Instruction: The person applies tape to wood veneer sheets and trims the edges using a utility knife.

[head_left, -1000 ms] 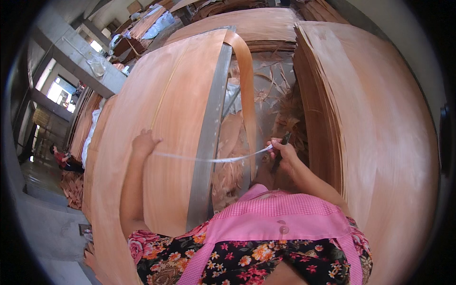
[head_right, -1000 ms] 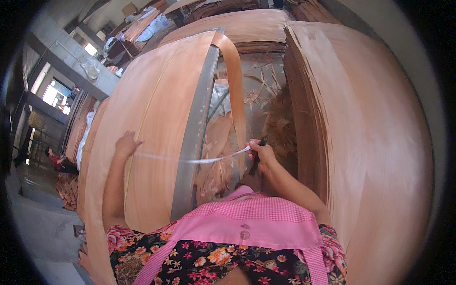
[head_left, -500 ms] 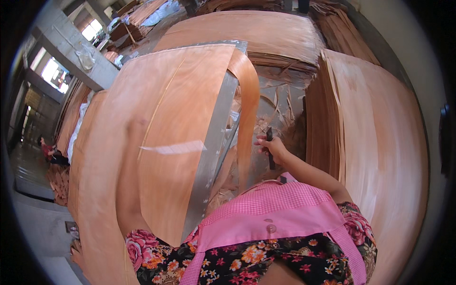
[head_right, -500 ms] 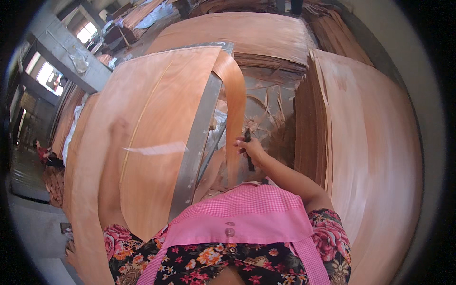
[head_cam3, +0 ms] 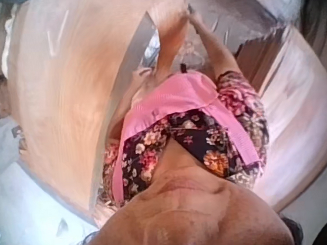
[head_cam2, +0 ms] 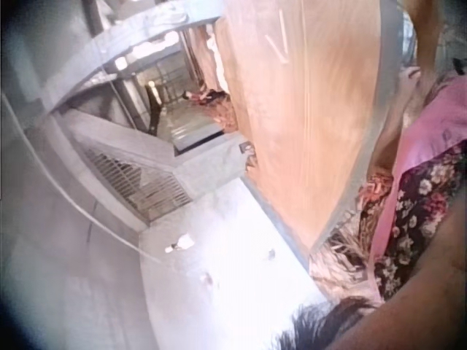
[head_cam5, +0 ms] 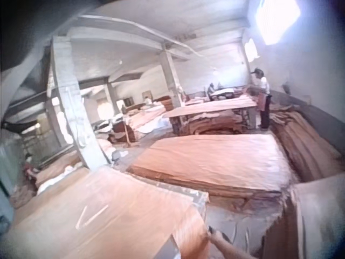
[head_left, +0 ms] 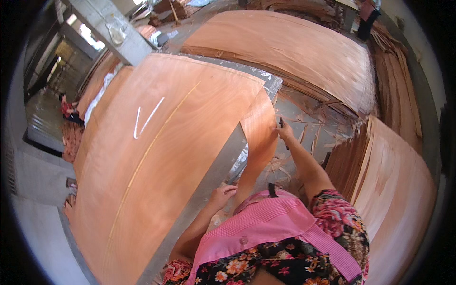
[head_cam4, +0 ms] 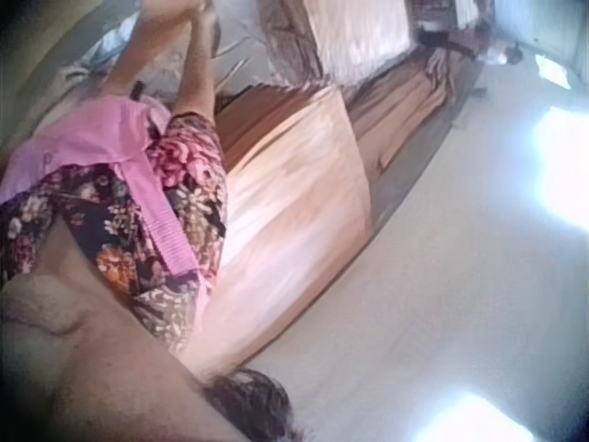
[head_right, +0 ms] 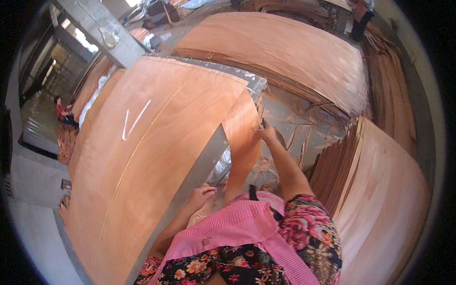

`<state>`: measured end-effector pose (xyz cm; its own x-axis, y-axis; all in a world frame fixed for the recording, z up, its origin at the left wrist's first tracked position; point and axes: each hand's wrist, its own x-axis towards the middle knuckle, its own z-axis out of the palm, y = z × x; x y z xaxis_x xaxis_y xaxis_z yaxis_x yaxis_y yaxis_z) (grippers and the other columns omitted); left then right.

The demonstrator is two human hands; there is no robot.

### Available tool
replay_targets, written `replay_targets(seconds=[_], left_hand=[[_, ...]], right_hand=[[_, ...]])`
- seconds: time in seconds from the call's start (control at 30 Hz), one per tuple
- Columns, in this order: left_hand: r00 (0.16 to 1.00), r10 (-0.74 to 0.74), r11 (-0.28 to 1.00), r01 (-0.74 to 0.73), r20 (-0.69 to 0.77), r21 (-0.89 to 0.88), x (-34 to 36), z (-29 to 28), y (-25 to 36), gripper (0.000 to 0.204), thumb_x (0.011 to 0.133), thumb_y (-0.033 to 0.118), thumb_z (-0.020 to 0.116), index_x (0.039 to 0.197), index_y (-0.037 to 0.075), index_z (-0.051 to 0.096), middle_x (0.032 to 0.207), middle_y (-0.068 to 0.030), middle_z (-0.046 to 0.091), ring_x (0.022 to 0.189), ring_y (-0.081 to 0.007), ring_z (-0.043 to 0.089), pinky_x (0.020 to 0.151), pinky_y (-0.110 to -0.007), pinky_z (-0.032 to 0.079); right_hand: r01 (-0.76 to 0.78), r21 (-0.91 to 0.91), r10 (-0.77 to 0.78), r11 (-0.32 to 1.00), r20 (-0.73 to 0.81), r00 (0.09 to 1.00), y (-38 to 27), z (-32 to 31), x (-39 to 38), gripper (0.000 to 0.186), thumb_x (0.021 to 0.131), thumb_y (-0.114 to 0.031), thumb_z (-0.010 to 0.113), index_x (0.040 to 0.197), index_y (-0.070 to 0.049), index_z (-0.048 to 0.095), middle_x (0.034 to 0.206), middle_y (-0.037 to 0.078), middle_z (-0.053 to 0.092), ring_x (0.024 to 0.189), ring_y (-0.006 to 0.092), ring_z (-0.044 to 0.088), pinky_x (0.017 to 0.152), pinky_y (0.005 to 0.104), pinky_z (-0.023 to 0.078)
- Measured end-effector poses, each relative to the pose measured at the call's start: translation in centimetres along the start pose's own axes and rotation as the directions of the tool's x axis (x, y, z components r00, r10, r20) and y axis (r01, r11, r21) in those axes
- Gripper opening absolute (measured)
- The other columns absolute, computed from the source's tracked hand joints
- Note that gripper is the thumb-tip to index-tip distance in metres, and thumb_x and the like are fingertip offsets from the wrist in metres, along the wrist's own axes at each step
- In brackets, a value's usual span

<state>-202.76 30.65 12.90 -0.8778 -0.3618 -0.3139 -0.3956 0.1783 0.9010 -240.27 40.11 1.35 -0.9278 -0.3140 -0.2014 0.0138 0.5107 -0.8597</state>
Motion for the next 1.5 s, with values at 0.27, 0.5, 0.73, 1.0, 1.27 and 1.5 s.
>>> replay_targets(seconds=[0.27,0.5,0.73,1.0,1.27,1.5], left_hand=[[0.952,-0.290,0.952,0.297,-0.094,0.078,-1.2,2.6,4.6,0.021,0.077,0.017,0.060,0.092,0.002,0.062,0.086,-0.0112,0.064,0.079,-0.0170,0.061,0.070,-0.028,0.046],[0.963,0.264,0.863,-0.262,-0.058,-0.432,4.2,9.6,7.5,0.050,0.081,0.018,0.058,0.124,0.003,0.037,0.120,-0.0136,0.044,0.104,-0.0208,0.047,0.084,-0.033,0.041],[0.458,-0.398,0.913,0.114,-0.795,-0.391,-0.9,9.5,-0.2,0.062,0.076,0.033,0.061,0.123,0.001,0.034,0.123,-0.0174,0.039,0.112,-0.0281,0.040,0.089,-0.036,0.036],[0.164,-0.349,-0.114,-0.985,-0.923,-0.132,-22.3,10.9,-4.0,0.052,0.079,0.027,0.055,0.122,0.003,0.039,0.127,-0.0144,0.039,0.117,-0.0314,0.037,0.096,-0.053,0.029],[-0.178,-0.608,0.086,-0.984,-0.774,0.158,-40.3,9.2,-13.1,0.077,0.083,0.047,0.043,0.130,-0.008,0.015,0.134,-0.0203,0.025,0.124,-0.0310,0.026,0.102,-0.045,0.019],[-0.412,-0.169,0.804,-0.584,-0.895,0.116,-62.2,-14.5,-5.4,0.020,0.079,0.014,0.050,0.090,-0.002,0.056,0.087,-0.0073,0.058,0.073,-0.0159,0.054,0.065,-0.028,0.045]], right_hand=[[-0.341,0.191,0.106,0.920,0.718,0.688,-9.1,-9.4,-9.2,0.021,0.074,-0.015,0.065,0.087,-0.004,0.053,0.059,-0.001,0.047,0.043,0.0086,0.043,0.038,0.0235,0.033],[-0.049,0.424,-0.342,0.904,0.788,0.512,-28.5,-4.0,-21.7,0.015,0.075,-0.010,0.062,0.066,-0.004,0.050,0.051,0.000,0.046,0.044,0.0094,0.046,0.039,0.0230,0.035],[0.145,0.869,-0.871,0.473,0.436,0.229,-38.7,-5.7,-23.6,0.009,0.085,-0.011,0.051,0.087,-0.002,0.054,0.065,-0.001,0.045,0.046,0.0040,0.036,0.047,0.0157,0.032],[-0.604,0.553,-0.669,0.574,0.742,0.044,-45.1,-10.7,-5.0,0.024,0.086,-0.007,0.038,0.105,0.007,0.043,0.098,0.014,0.050,0.084,0.0181,0.049,0.084,0.0340,0.039],[-0.105,0.673,-0.470,0.733,0.610,0.638,-39.9,-3.5,9.5,0.011,0.082,-0.005,0.053,0.091,0.002,0.053,0.069,0.002,0.052,0.050,0.0070,0.041,0.049,0.0198,0.040],[0.151,0.705,-0.457,0.693,0.267,0.848,-29.4,9.7,15.0,0.012,0.074,-0.002,0.063,0.081,-0.004,0.054,0.064,0.003,0.051,0.046,0.0091,0.041,0.040,0.0195,0.035]])
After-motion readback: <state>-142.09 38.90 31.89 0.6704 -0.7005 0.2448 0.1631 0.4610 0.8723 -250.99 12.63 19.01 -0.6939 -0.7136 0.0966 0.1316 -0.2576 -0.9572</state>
